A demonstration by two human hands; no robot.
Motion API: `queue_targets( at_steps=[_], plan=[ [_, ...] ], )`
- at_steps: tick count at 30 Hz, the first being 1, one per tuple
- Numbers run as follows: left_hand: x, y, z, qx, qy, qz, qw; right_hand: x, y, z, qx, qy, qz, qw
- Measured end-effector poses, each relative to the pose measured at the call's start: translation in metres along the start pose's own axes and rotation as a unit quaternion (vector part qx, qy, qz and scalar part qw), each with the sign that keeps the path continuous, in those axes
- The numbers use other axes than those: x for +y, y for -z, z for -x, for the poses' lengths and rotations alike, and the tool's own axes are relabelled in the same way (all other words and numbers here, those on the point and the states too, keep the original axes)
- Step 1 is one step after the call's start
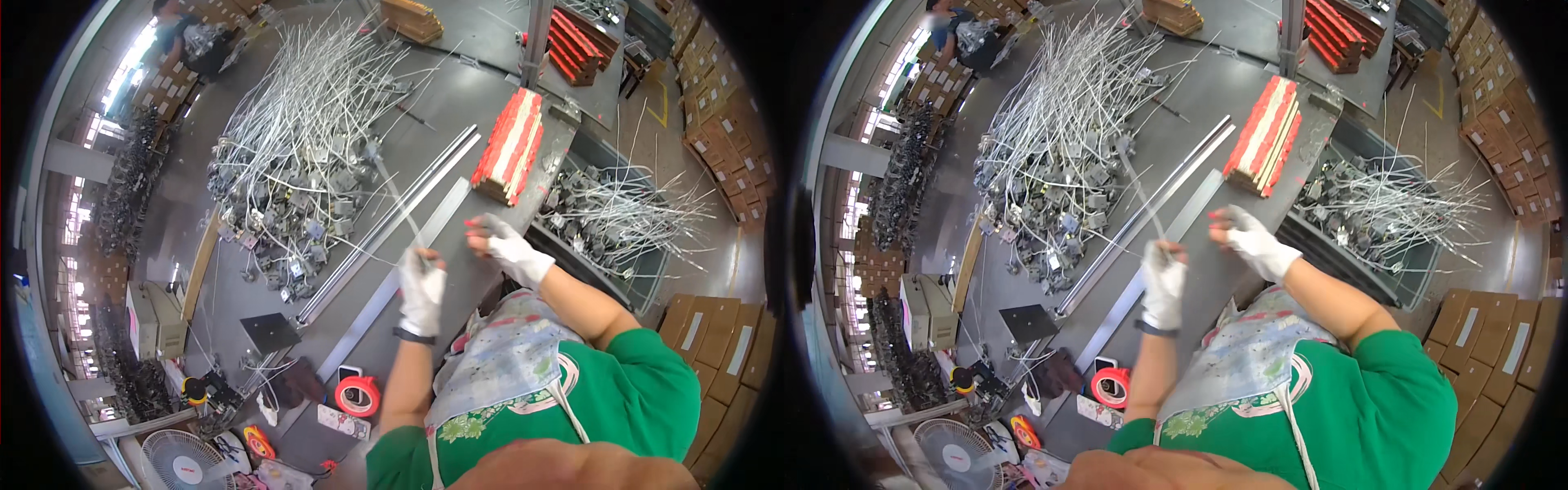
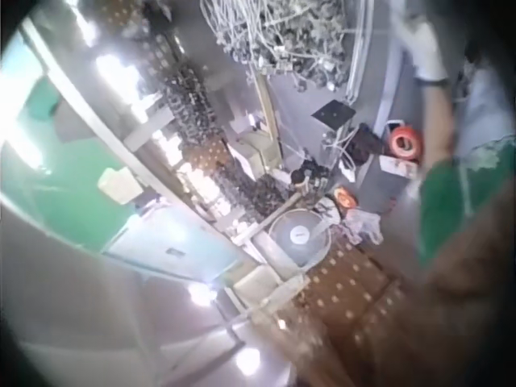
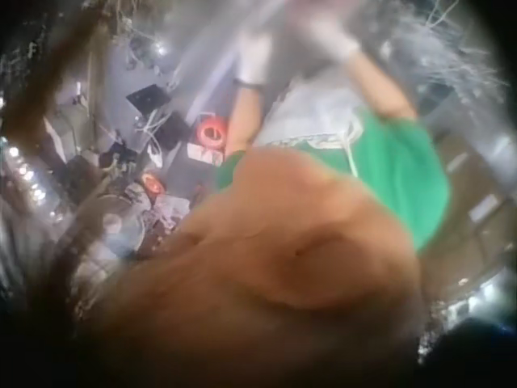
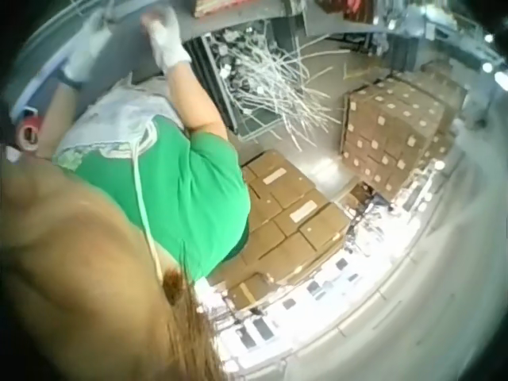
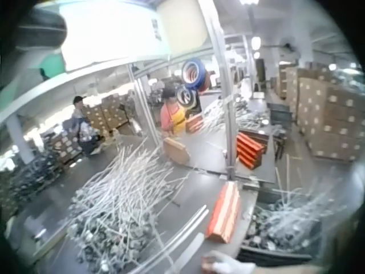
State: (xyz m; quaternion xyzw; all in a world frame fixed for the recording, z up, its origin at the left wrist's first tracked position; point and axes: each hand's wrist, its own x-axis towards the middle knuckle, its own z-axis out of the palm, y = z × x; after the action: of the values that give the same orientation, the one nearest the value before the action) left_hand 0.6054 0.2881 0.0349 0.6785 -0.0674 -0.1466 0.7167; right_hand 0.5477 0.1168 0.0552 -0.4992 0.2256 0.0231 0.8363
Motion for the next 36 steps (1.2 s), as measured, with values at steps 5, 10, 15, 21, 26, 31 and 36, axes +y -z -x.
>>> queue_targets(
  at_steps=[5,10,15,21,26,31,36],
  plan=[
    [0.002,-0.003,0.068,-0.107,-0.149,-0.276,0.944,-0.009,-0.057,-0.023,-0.026,-0.027,-0.1,0.994],
    [0.0,0.016,0.062,-0.187,-0.081,-0.495,0.845,-0.048,-0.01,-0.046,0.082,0.189,-0.205,0.957],
    [-0.01,-0.072,0.011,-0.178,-0.067,-0.249,0.95,-0.037,0.038,-0.049,0.284,0.228,-0.232,0.902],
    [-0.067,-0.14,-0.028,-0.244,-0.067,-0.21,0.944,-0.012,0.141,-0.082,0.303,0.128,-0.361,0.873],
    [-0.075,-0.181,-0.046,-0.231,-0.01,-0.272,0.934,-0.02,0.186,-0.109,0.339,0.09,-0.344,0.871],
    [-0.089,-0.191,-0.052,-0.183,-0.134,-0.307,0.924,-0.017,0.201,-0.106,0.282,0.073,-0.331,0.898],
    [-0.102,-0.194,-0.05,-0.176,-0.111,-0.342,0.916,0.02,0.209,-0.056,0.351,0.07,-0.183,0.915]
  ],
)
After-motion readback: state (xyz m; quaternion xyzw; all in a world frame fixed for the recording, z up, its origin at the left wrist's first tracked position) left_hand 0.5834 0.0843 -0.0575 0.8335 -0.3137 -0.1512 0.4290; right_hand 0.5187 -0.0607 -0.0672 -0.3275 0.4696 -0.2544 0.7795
